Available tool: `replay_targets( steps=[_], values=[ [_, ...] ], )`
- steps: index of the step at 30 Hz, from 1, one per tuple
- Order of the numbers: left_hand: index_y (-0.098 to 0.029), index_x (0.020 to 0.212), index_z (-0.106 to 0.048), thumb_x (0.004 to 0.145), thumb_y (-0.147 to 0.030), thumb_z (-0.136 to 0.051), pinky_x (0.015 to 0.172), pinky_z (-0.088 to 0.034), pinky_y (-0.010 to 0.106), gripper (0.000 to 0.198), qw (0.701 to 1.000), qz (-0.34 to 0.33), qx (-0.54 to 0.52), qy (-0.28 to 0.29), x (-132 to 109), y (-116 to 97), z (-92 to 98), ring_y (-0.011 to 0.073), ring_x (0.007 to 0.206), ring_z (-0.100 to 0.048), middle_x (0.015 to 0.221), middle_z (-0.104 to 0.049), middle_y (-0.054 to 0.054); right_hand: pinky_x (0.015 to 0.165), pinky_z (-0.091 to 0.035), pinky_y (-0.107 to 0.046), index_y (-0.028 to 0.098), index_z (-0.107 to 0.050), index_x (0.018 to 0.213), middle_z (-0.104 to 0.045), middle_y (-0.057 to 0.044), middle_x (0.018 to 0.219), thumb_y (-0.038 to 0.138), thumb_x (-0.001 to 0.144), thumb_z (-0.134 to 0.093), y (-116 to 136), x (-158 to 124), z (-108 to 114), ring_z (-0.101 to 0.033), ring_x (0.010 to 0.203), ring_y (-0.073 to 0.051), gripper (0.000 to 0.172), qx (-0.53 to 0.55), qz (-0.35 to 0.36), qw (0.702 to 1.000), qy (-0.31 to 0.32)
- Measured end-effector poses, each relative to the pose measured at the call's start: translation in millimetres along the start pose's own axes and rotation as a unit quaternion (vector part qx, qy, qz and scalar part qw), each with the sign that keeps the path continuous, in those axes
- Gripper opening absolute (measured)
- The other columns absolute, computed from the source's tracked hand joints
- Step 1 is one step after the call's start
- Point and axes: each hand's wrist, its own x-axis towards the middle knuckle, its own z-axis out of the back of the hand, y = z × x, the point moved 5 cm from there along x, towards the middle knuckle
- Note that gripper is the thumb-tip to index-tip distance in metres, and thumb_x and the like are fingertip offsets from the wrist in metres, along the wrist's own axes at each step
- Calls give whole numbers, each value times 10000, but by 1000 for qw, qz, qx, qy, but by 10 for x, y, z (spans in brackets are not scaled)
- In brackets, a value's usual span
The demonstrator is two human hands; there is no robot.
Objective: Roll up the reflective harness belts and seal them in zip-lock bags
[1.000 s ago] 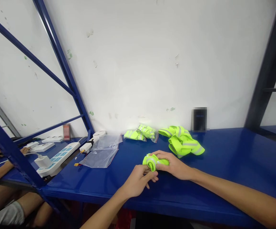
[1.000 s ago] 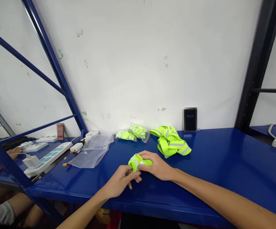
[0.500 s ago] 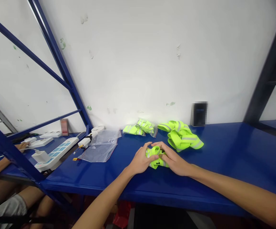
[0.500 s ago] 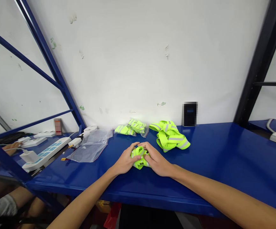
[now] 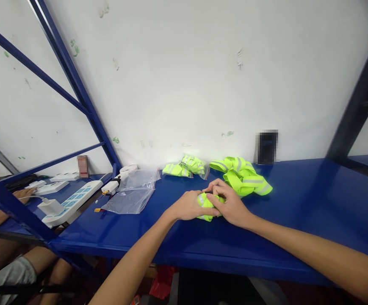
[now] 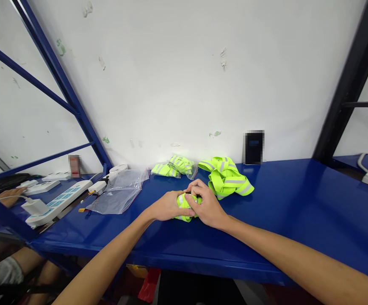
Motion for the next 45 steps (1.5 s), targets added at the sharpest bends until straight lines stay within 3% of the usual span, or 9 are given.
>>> replay_targets(
  steps=[4,9,14,18,22,26,30,37,45],
  values=[
    [-158,901,-575,673,-644,-679,622,-367,263,547,994,6,73,-81,-32,-42,-13,168,715,-516,829,-601,14,892,-473,-383,220,-470,791,-526,-65,1090,365,778,-691,-192,48,44,-555,1099,-243,264,39,-47,998,-29],
    [-185,1066,-537,793,-593,-603,790,-399,335,495,970,-113,148,-159,-216,-241,-25,208,888,-506,976,-574,50,929,-466,-401,238,-444,1313,-609,-91,1187,430,732,-739,-322,57,-41,-565,1133,-261,679,99,-201,968,115],
    [-179,1108,-534,814,-586,-577,812,-392,385,503,933,-161,257,-192,-346,-415,-24,233,898,-502,1004,-569,76,736,-484,-304,180,-679,1050,-692,-30,929,469,808,-653,-67,46,-80,-623,830,-207,377,124,-126,964,199],
    [-210,1197,-512,768,-640,-598,907,-401,409,613,940,-150,257,-168,-445,-457,62,262,1053,-503,1139,-573,90,684,-463,-285,170,-684,955,-682,-22,861,465,822,-637,-8,-2,-59,-590,758,-185,327,72,-82,980,164],
    [-247,1428,-302,826,-621,-537,1038,-360,419,747,949,-71,259,-166,-717,-89,554,271,1266,-431,1404,-451,112,737,-466,-326,183,-677,949,-689,-55,941,498,823,-617,-63,0,44,-606,848,-235,344,-37,-81,989,114],
    [-180,1286,-510,890,-588,-417,995,-387,475,576,907,137,357,-177,-1123,711,1096,324,1187,-520,1266,-585,136,752,-479,-367,231,-624,1104,-663,-54,1064,539,829,-582,-130,25,126,-605,916,-257,414,-89,-111,987,74],
    [-178,1150,-608,926,-507,-366,873,-453,418,467,889,176,390,-163,-1347,1049,1130,302,1038,-615,1149,-658,116,616,-487,-316,228,-626,1058,-664,-28,895,535,830,-572,-104,35,57,-614,757,-212,386,-61,-96,990,82],
    [-192,778,-643,952,-362,-345,772,-413,351,385,888,20,392,-239,-1114,413,825,213,727,-611,735,-670,59,636,-515,-305,234,-606,1151,-694,-28,958,469,847,-601,183,136,42,-655,736,-199,385,-91,-16,993,69],
    [-173,835,-632,979,-322,-252,748,-416,303,432,936,-69,184,-293,-379,89,582,189,805,-594,844,-662,59,849,-508,-383,209,-554,1274,-664,-114,1135,379,905,-577,284,124,-8,-620,998,-242,407,-223,250,937,98]
  ],
)
